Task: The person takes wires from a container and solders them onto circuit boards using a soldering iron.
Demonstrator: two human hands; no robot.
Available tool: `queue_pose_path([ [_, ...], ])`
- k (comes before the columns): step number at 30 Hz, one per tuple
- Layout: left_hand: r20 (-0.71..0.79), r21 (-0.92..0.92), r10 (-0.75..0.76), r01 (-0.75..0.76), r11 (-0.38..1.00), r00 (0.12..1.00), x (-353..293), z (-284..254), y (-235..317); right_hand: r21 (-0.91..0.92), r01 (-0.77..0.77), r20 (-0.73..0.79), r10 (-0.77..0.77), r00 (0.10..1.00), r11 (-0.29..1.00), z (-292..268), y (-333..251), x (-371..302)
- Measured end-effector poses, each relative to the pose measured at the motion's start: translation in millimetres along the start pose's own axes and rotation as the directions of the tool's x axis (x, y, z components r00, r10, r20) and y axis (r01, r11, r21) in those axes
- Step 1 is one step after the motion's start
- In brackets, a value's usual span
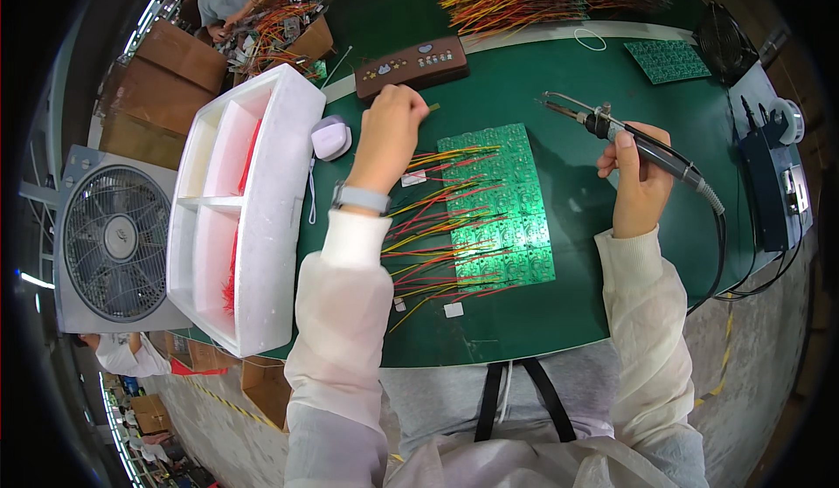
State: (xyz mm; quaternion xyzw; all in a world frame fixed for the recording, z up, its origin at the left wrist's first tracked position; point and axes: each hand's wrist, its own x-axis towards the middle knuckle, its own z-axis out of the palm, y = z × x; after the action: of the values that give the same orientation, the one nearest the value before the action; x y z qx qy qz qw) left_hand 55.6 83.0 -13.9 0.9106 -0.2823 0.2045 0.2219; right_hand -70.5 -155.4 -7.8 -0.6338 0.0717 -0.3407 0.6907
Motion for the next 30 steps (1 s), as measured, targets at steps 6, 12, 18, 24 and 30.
queue_pose_path([
  [6, -0.02, -0.374, -0.049, 0.038, 0.927, 0.999, -25, -25, 94, -0.024, -0.03, 0.098, 0.032, 0.995, 0.999, -14, 3, -12],
  [12, -0.063, -0.348, 0.05, -0.069, 0.935, 0.997, -51, 1, 96, -0.052, 0.021, 0.077, -0.017, 0.997, 0.998, -15, 0, -42],
  [18, -0.021, -0.314, 0.047, -0.051, 0.948, 0.999, -48, 10, 88, -0.167, 0.01, 0.027, -0.005, 1.0, 0.986, -19, -4, -49],
  [24, 0.026, -0.478, 0.012, 0.002, 0.878, 1.0, -47, 12, 78, -0.155, -0.047, 0.031, 0.052, 0.998, 0.987, -16, -9, -47],
  [30, 0.049, -0.497, 0.021, 0.006, 0.868, 0.999, -46, 14, 78, -0.114, -0.098, 0.043, 0.104, 0.994, 0.989, -13, -11, -47],
])
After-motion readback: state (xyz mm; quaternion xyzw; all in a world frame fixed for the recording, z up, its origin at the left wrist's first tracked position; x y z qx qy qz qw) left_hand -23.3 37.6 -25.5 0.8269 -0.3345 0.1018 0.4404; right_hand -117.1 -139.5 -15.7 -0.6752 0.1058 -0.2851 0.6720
